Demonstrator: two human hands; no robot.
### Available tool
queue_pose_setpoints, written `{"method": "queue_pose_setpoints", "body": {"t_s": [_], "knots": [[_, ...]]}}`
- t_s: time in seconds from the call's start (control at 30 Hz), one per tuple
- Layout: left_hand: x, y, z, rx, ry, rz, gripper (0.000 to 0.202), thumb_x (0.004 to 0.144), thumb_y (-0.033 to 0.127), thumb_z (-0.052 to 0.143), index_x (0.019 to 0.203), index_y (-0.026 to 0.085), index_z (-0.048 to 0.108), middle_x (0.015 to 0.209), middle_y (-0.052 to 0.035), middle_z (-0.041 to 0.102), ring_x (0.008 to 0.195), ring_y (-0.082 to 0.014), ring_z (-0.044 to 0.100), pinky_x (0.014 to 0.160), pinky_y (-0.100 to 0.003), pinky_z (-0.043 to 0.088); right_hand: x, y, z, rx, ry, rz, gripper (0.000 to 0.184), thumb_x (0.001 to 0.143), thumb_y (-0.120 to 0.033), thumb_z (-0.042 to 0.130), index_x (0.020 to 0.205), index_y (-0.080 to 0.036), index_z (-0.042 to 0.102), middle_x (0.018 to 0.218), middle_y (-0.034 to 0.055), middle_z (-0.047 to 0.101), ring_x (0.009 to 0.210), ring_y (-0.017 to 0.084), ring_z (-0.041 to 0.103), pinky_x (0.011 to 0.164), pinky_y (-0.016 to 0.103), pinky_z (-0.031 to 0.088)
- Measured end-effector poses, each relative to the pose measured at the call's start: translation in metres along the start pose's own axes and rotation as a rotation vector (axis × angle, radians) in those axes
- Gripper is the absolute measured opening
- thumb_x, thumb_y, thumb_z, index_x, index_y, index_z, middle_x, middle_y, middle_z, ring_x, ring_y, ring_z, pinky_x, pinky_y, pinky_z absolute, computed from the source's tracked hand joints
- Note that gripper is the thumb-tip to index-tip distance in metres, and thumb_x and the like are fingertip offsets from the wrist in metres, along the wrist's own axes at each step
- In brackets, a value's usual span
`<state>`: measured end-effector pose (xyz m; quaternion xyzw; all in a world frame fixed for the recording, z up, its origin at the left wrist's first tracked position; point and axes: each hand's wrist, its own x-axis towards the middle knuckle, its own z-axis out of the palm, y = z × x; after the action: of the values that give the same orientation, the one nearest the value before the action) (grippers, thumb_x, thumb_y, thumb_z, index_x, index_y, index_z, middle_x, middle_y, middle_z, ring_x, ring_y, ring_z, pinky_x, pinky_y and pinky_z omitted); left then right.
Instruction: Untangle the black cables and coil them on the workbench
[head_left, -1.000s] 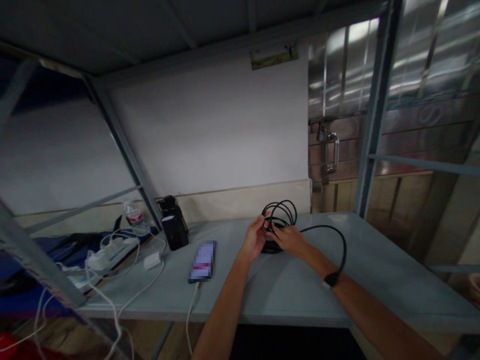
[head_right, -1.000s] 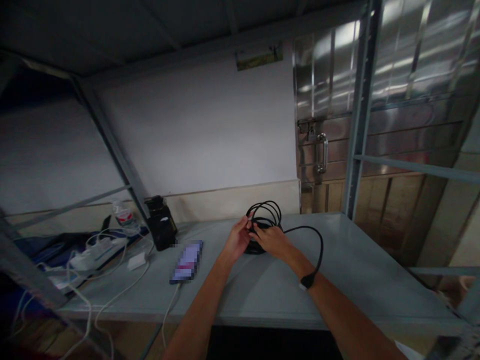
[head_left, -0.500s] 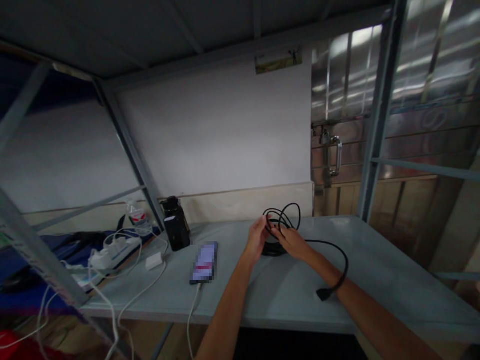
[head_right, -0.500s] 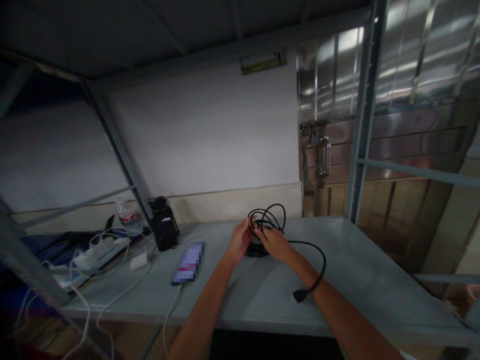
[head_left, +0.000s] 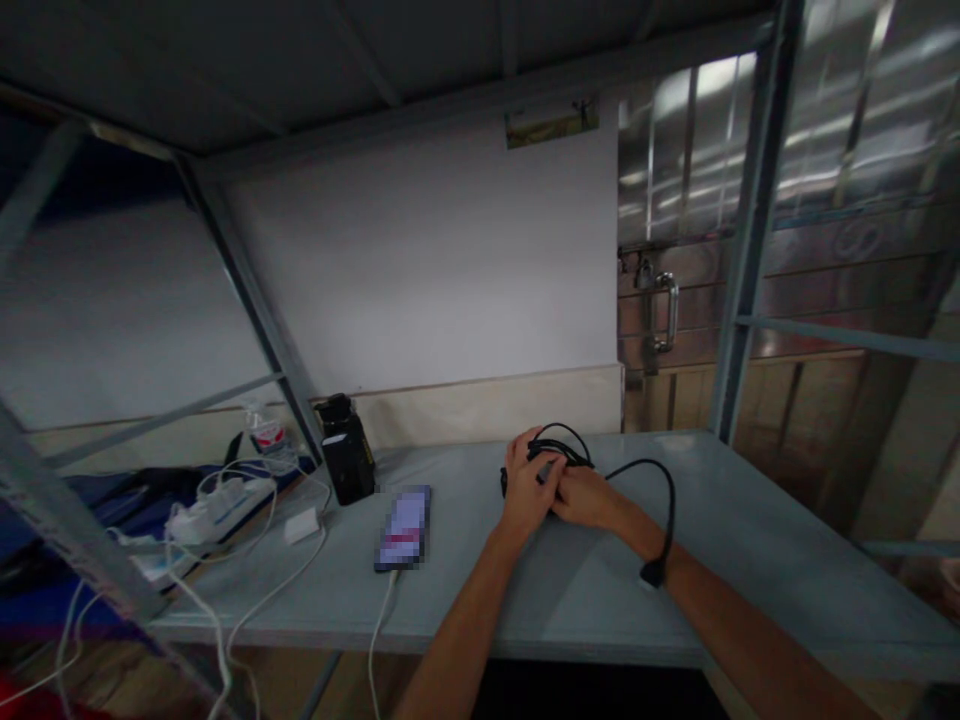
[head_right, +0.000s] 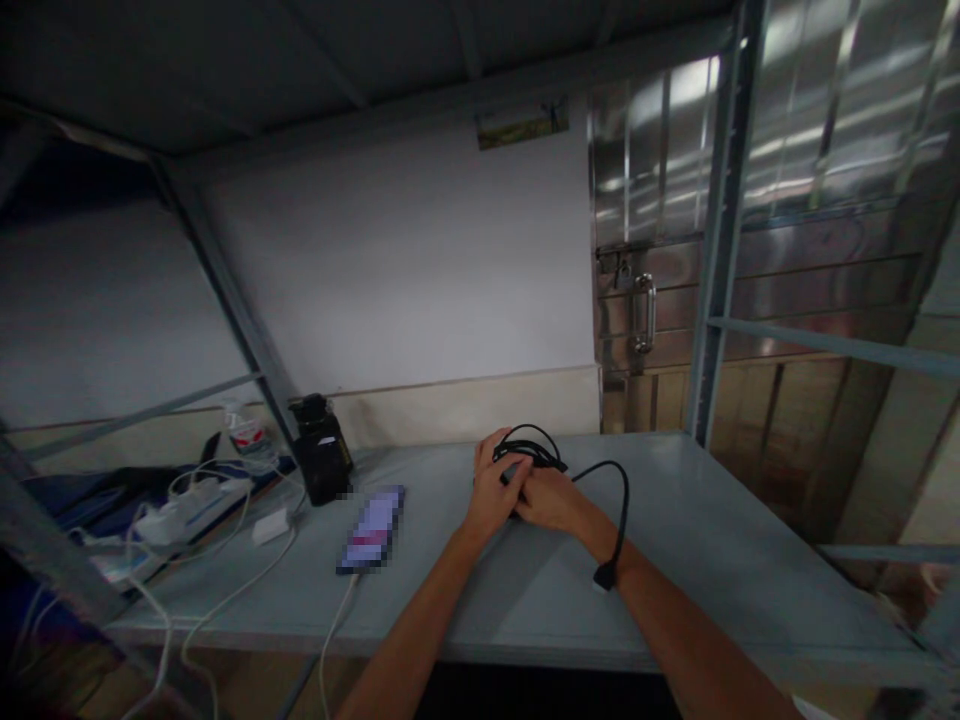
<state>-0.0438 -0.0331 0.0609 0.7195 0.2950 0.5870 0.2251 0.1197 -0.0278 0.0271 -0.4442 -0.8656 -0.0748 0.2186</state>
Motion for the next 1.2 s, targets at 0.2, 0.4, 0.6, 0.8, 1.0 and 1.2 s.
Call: {"method": "queue_pose_setpoints", "body": {"t_s": [0.2, 0.4, 0.6, 0.8, 1.0, 1.2], "knots": [[0.005, -0.014, -0.005, -0.169, 0.071, -0.199, 0.021, 0.095, 0.029, 0.082, 0.116, 0.026, 0.083, 0.123, -0.0126, 0.072, 0.119, -0.0321, 0.065, 0.124, -0.048, 0.042, -0.001, -0.01, -0.012, -0.076, -0.11, 0.038, 0.059, 0.105, -0.068, 0.062, 0.095, -0.016, 0.089, 0.087, 0.0183, 0.082, 0.079, 0.028, 0.081, 0.075, 0.032, 0.058], [0.006, -0.037, -0.004, -0.317, 0.212, -0.429, 0.042, 0.091, 0.029, 0.086, 0.129, 0.025, 0.068, 0.106, -0.0063, 0.074, 0.102, -0.0256, 0.07, 0.115, -0.042, 0.047, 0.0, -0.008, -0.012, -0.073, -0.059, 0.016, 0.047, 0.104, -0.06, 0.067, 0.098, -0.019, 0.09, 0.089, 0.0159, 0.083, 0.079, 0.028, 0.08, 0.076, 0.033, 0.058], [0.011, -0.049, -0.012, -0.297, 0.271, -0.443, 0.028, 0.087, 0.023, 0.09, 0.111, 0.021, 0.076, 0.103, -0.0062, 0.075, 0.102, -0.024, 0.069, 0.111, -0.038, 0.049, 0.005, 0.003, -0.016, -0.068, 0.061, 0.081, 0.031, 0.106, -0.046, 0.066, 0.104, -0.023, 0.088, 0.093, 0.0114, 0.085, 0.084, 0.026, 0.08, 0.075, 0.032, 0.054], [0.013, -0.044, -0.008, -0.308, 0.21, -0.404, 0.023, 0.097, 0.042, 0.086, 0.101, 0.02, 0.081, 0.1, -0.007, 0.077, 0.099, -0.0235, 0.07, 0.101, -0.033, 0.052, 0.004, 0.014, -0.014, -0.07, 0.161, 0.147, 0.028, 0.104, -0.041, 0.067, 0.099, -0.02, 0.085, 0.086, 0.0104, 0.084, 0.077, 0.024, 0.079, 0.069, 0.029, 0.048], [0.011, -0.055, -0.006, -0.472, 0.243, -0.559, 0.039, 0.08, 0.045, 0.096, 0.105, 0.019, 0.08, 0.101, -0.0059, 0.079, 0.096, -0.0219, 0.073, 0.093, -0.031, 0.055, 0.005, 0.006, -0.013, -0.039, 0.196, 0.133, 0.03, 0.105, -0.041, 0.064, 0.097, -0.019, 0.084, 0.085, 0.0108, 0.083, 0.075, 0.023, 0.078, 0.067, 0.028, 0.044], [0.012, -0.049, -0.007, -0.745, 0.122, -0.685, 0.037, 0.067, 0.032, 0.097, 0.095, 0.014, 0.08, 0.097, -0.0091, 0.082, 0.088, -0.0226, 0.077, 0.085, -0.03, 0.059, 0.004, 0.0, -0.014, -0.046, 0.144, 0.137, 0.026, 0.102, -0.038, 0.066, 0.098, -0.021, 0.085, 0.09, 0.0097, 0.085, 0.081, 0.025, 0.081, 0.071, 0.03, 0.049]]}}
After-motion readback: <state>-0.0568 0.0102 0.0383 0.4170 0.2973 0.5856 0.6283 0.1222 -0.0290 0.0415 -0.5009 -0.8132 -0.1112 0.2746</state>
